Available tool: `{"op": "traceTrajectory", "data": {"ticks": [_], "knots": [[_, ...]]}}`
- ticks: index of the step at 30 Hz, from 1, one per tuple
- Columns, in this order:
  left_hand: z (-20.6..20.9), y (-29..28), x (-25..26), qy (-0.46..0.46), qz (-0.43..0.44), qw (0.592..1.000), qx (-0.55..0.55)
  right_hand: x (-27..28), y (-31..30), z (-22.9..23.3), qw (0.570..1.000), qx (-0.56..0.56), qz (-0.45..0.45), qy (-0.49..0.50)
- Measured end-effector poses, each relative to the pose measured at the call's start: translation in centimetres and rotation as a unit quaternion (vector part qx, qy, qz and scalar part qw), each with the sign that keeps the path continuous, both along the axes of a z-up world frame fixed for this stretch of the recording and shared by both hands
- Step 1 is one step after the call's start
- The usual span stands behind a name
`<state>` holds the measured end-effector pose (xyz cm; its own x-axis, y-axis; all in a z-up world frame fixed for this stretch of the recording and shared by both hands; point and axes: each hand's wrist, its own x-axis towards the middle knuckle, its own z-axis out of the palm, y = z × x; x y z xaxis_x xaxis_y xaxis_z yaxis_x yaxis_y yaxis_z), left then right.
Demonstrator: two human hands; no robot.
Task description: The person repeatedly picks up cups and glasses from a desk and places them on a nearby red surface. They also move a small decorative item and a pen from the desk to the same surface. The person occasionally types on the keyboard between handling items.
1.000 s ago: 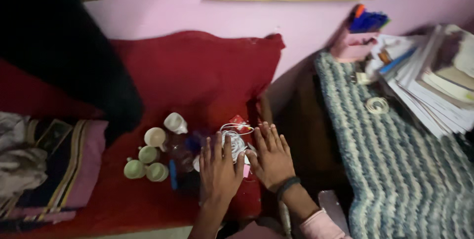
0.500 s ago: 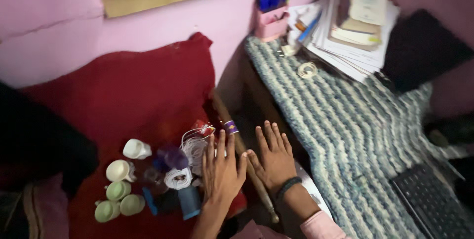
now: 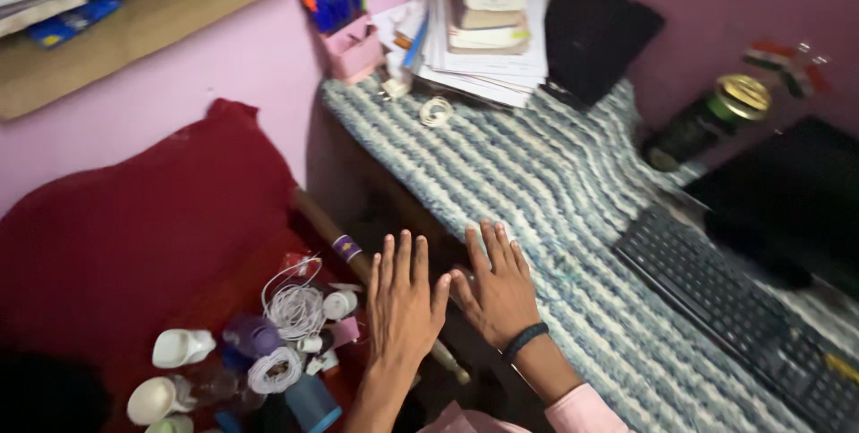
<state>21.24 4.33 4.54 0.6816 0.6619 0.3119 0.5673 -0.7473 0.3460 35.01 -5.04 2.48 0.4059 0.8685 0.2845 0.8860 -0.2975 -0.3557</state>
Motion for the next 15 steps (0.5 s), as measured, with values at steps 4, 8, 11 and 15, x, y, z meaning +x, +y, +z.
{"op": "traceTrajectory", "data": {"ticks": [4, 8, 11, 15], "knots": [[-0.3, -1.3, 1.6, 0.0, -0.044, 0.999, 0.0, 0.6, -2.6, -0.2, 0.999, -0.007, -0.038, 0.014], [-0.5, -2.4, 3.0, -0.002, -0.085, 0.996, -0.003, 1.0, -4.3, -0.2, 0.997, -0.017, -0.077, 0.021], [-0.6, -3.2, 3.9, 0.001, -0.109, 0.994, -0.01, 1.3, -5.6, -0.3, 0.994, -0.016, -0.106, 0.022], [-0.8, -4.4, 5.1, -0.001, -0.15, 0.989, -0.01, 1.7, -7.6, -0.4, 0.989, -0.02, -0.144, 0.028]]}}
